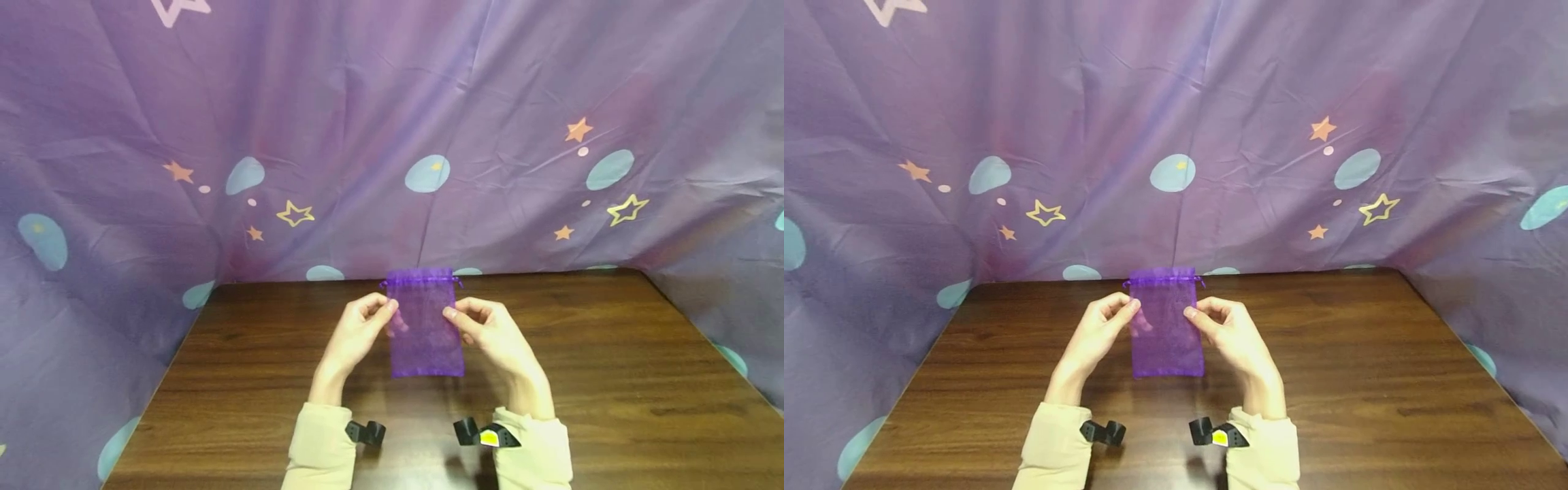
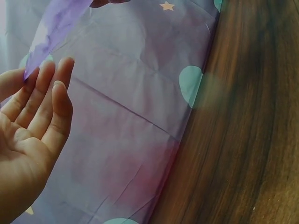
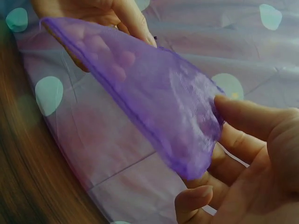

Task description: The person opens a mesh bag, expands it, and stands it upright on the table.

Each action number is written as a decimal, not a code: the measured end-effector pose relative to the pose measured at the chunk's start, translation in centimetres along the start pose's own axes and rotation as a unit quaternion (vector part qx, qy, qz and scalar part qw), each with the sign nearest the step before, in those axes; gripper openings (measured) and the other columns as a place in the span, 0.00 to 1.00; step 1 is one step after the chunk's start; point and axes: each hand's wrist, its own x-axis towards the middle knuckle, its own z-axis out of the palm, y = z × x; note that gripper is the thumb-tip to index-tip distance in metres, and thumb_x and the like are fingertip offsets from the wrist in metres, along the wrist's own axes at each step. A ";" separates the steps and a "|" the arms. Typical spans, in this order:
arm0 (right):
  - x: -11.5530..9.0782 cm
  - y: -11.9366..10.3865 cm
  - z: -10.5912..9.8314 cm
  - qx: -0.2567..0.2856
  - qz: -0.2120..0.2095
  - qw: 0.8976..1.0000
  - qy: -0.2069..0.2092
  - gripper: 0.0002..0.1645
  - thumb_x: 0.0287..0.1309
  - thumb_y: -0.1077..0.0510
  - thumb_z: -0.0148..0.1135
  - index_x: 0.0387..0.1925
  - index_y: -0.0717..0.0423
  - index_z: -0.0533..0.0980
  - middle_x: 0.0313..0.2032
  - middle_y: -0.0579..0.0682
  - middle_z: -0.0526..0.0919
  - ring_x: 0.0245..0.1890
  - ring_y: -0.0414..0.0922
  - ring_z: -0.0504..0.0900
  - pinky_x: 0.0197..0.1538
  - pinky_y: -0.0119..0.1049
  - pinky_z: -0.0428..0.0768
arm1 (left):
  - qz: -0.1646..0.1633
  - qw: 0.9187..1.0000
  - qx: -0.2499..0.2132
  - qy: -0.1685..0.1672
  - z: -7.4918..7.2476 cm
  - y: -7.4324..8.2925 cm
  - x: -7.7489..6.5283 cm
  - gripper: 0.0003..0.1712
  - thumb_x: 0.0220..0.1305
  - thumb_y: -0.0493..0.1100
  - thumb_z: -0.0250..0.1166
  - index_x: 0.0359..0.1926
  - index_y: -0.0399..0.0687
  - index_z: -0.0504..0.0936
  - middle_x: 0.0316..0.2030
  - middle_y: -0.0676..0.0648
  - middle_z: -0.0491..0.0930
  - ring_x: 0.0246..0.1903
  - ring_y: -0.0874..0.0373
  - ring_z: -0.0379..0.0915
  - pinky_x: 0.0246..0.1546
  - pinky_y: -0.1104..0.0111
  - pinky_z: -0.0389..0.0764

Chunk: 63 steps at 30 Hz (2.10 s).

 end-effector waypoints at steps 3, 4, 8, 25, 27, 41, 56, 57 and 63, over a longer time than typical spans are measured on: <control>0.0 0.1 0.1 0.003 0.001 1.000 0.010 0.12 0.64 0.60 0.62 0.36 0.70 0.78 0.19 0.44 0.73 0.17 0.36 0.66 0.21 0.30 0.65 | 0.001 1.000 -0.008 0.005 0.1 -0.1 -0.1 0.14 0.72 0.43 0.58 0.37 0.34 0.79 0.28 0.38 0.84 0.27 0.44 0.77 0.34 0.55 0.79; 0.0 0.0 0.2 0.005 0.002 1.000 0.014 0.12 0.64 0.60 0.62 0.36 0.70 0.78 0.19 0.44 0.74 0.17 0.36 0.66 0.21 0.30 0.65 | 0.003 1.000 -0.009 0.007 0.2 -0.1 -0.1 0.14 0.73 0.43 0.57 0.37 0.34 0.79 0.28 0.39 0.84 0.26 0.46 0.77 0.33 0.57 0.79; 0.3 -0.2 0.4 0.018 0.000 0.999 0.029 0.13 0.65 0.60 0.62 0.37 0.71 0.77 0.20 0.45 0.76 0.18 0.37 0.69 0.22 0.29 0.67 | 0.010 1.000 -0.019 0.012 0.2 0.1 0.0 0.14 0.73 0.44 0.56 0.41 0.35 0.78 0.27 0.39 0.83 0.24 0.50 0.78 0.29 0.63 0.79; 0.3 0.5 0.5 0.075 0.004 0.995 0.073 0.09 0.67 0.60 0.60 0.33 0.63 0.79 0.24 0.44 0.80 0.24 0.37 0.77 0.28 0.30 0.78 | -0.060 0.995 0.023 -0.073 0.0 -0.5 -0.5 0.15 0.69 0.44 0.62 0.44 0.33 0.81 0.30 0.41 0.85 0.29 0.50 0.83 0.32 0.50 0.81; 0.4 0.5 0.6 0.089 0.011 0.993 0.080 0.08 0.66 0.60 0.60 0.32 0.61 0.79 0.24 0.45 0.79 0.24 0.37 0.77 0.28 0.30 0.77 | -0.051 0.995 0.030 -0.078 -0.1 -0.5 -0.5 0.14 0.69 0.43 0.62 0.43 0.34 0.82 0.29 0.41 0.85 0.30 0.47 0.83 0.31 0.51 0.81; 0.2 0.1 -0.1 0.027 -0.004 1.000 0.006 0.13 0.68 0.58 0.58 0.39 0.68 0.78 0.26 0.45 0.79 0.25 0.38 0.76 0.28 0.30 0.77 | -0.012 1.000 -0.003 -0.022 -0.6 0.3 0.1 0.11 0.70 0.39 0.60 0.40 0.31 0.80 0.28 0.39 0.83 0.25 0.53 0.82 0.29 0.49 0.81; 0.3 0.0 -0.1 0.002 -0.041 0.999 0.023 0.14 0.68 0.60 0.58 0.39 0.73 0.76 0.22 0.44 0.74 0.20 0.36 0.70 0.24 0.28 0.71 | -0.020 0.999 -0.034 -0.022 -0.8 0.8 -0.1 0.16 0.74 0.43 0.56 0.42 0.32 0.79 0.28 0.40 0.83 0.25 0.54 0.81 0.27 0.62 0.80; 0.3 0.0 -0.1 0.005 -0.038 0.999 0.028 0.14 0.68 0.61 0.58 0.39 0.73 0.76 0.22 0.43 0.74 0.20 0.36 0.70 0.24 0.28 0.71 | -0.027 0.998 -0.036 -0.038 -0.8 0.8 -0.2 0.16 0.74 0.44 0.56 0.42 0.31 0.79 0.29 0.39 0.83 0.26 0.54 0.81 0.27 0.64 0.80; 0.0 0.2 0.1 0.025 -0.024 0.998 0.053 0.11 0.68 0.62 0.58 0.38 0.71 0.77 0.22 0.43 0.76 0.21 0.37 0.73 0.25 0.29 0.73 | -0.060 0.991 -0.036 -0.112 -1.3 0.6 -0.9 0.16 0.71 0.42 0.60 0.43 0.29 0.79 0.31 0.35 0.84 0.29 0.49 0.83 0.31 0.58 0.82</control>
